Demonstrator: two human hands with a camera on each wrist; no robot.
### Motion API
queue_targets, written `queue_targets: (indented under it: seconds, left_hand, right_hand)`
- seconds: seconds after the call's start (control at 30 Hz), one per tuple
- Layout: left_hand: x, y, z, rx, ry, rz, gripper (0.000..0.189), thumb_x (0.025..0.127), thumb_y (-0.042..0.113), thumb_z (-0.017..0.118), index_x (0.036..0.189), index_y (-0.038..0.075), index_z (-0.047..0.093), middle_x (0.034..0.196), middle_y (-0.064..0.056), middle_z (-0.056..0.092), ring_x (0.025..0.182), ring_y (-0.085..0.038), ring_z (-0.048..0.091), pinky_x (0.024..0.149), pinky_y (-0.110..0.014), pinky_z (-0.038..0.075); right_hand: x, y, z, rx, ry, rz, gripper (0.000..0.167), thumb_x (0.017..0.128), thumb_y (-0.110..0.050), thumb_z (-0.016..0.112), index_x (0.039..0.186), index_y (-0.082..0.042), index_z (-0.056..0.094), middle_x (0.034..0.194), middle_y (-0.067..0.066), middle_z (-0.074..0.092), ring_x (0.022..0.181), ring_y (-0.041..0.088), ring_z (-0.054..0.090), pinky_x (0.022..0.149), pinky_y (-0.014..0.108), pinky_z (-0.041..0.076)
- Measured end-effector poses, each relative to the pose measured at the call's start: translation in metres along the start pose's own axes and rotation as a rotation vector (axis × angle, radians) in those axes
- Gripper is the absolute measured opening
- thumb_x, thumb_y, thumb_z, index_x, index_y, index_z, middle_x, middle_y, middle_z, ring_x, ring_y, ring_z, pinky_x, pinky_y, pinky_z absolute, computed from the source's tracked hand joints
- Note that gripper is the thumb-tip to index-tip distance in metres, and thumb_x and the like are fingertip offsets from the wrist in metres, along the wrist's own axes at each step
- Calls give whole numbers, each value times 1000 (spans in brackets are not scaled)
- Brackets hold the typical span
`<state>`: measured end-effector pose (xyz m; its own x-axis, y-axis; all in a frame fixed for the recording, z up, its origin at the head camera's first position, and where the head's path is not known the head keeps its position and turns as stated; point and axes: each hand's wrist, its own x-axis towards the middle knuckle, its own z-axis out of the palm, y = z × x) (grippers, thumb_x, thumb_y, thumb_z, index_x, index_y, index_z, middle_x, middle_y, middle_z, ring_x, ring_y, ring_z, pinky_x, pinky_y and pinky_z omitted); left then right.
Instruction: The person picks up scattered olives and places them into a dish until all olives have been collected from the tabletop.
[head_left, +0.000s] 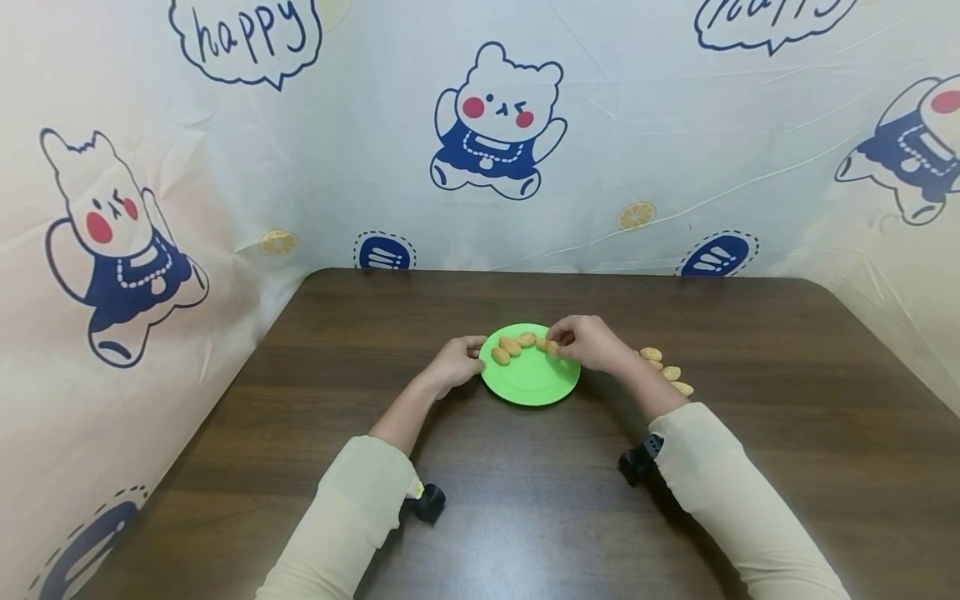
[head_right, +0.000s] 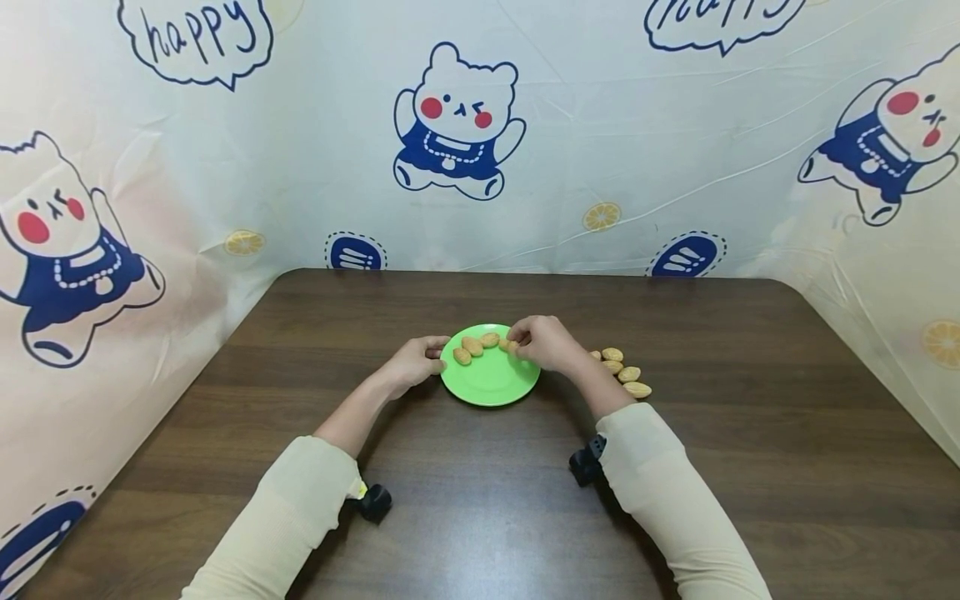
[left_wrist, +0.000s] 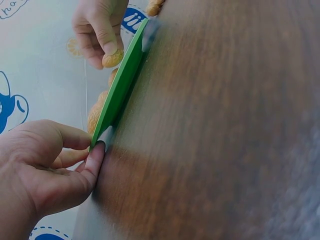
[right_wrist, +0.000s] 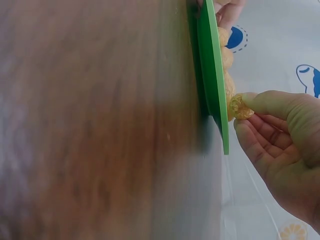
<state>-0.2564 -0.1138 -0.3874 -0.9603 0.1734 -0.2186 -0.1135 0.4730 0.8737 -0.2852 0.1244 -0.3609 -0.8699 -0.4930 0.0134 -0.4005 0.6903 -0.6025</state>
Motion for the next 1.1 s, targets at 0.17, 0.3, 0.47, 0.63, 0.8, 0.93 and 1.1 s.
queue_targets:
  seconds: [0.17, 0.3, 0.47, 0.63, 0.8, 0.93, 1.1]
  left_hand:
    - [0, 0, 0, -5, 1, 1, 54, 88, -3, 52, 140, 0, 36, 120, -14, 50, 105, -23, 48, 78, -28, 45]
    - [-1, 0, 0, -6, -2, 11, 55, 88, -4, 52, 140, -1, 36, 119, -15, 50, 103, -23, 48, 77, -27, 45]
    - [-2, 0, -1, 6, 7, 13, 55, 86, -5, 52, 139, 0, 38, 118, -14, 49, 103, -22, 45, 76, -26, 42]
    - [-1, -1, -1, 11, 7, 11, 54, 86, -4, 52, 139, 0, 39, 120, -15, 49, 105, -23, 44, 77, -27, 42]
    - [0, -1, -1, -3, 3, 11, 54, 87, -5, 51, 139, -1, 38, 121, -16, 50, 107, -23, 46, 79, -28, 43]
    - [-1, 0, -1, -5, 0, 14, 54, 87, -5, 51, 139, -1, 38, 121, -16, 51, 105, -23, 48, 78, -27, 44]
    - [-1, 0, 0, -4, 6, 19, 54, 86, -6, 51, 138, -2, 39, 121, -16, 51, 105, -23, 48, 78, -26, 44]
  right_hand:
    - [2, -2, 4, 4, -8, -6, 19, 85, -5, 64, 104, -1, 67, 92, 7, 64, 85, 20, 58, 71, 31, 48]
    - [3, -5, 6, -3, -3, -19, 20, 84, -4, 65, 103, -1, 67, 91, 7, 64, 84, 19, 58, 71, 31, 48]
    - [5, -10, 9, 7, -8, -40, 23, 84, -3, 65, 106, 2, 66, 93, 9, 64, 85, 20, 59, 71, 31, 49]
    - [7, -14, 13, -2, 1, -70, 22, 83, -4, 67, 104, 3, 67, 92, 9, 65, 85, 21, 60, 71, 30, 49]
    - [10, -16, 16, -14, -7, -78, 21, 84, -6, 67, 104, 0, 68, 93, 7, 66, 85, 19, 59, 71, 29, 49]
    - [12, -18, 19, -7, -10, -84, 21, 83, -6, 67, 104, 0, 68, 95, 8, 66, 86, 19, 60, 71, 28, 49]
    - [13, -19, 21, 5, -8, -105, 21, 82, -4, 68, 102, 1, 69, 97, 9, 67, 85, 19, 62, 71, 27, 50]
